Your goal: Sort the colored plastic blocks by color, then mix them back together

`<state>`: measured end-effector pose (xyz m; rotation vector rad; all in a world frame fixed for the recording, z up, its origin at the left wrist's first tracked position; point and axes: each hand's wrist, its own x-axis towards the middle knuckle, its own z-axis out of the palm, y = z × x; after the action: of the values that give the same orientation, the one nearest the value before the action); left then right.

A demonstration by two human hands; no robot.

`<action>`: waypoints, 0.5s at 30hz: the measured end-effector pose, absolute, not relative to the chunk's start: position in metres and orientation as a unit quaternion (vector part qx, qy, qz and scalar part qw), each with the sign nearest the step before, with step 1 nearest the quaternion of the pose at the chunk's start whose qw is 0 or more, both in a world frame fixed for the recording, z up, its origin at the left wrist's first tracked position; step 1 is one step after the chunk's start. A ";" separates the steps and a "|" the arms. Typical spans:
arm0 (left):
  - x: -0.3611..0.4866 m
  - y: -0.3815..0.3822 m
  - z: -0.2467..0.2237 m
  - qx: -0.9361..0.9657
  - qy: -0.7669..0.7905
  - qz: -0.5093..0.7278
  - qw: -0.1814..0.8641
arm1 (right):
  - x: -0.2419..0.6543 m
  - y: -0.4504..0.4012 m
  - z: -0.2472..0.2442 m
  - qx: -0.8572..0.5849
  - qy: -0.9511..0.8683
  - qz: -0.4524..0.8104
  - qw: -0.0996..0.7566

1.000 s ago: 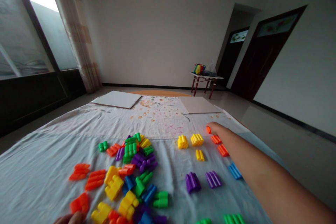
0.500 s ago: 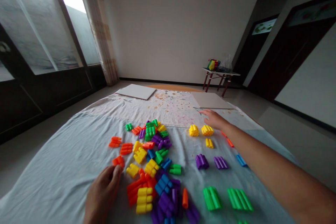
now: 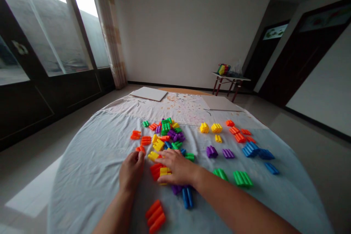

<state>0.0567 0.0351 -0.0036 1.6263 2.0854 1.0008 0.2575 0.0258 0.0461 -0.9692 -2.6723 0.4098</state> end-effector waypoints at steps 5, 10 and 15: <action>0.057 0.036 -0.003 0.563 0.732 0.352 0.157 | 0.268 0.024 0.037 -0.376 -0.919 0.076 0.088; 0.058 0.035 -0.002 0.557 0.741 0.342 0.153 | 0.279 0.012 0.043 -0.453 -0.879 0.041 0.143; 0.059 0.034 -0.001 0.562 0.741 0.336 0.149 | 0.253 -0.041 0.038 -0.299 -0.937 0.106 0.146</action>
<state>0.0590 0.0343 -0.0005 1.6145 2.1299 0.9658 0.2529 -0.0412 0.0377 -0.8612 -2.6972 0.3043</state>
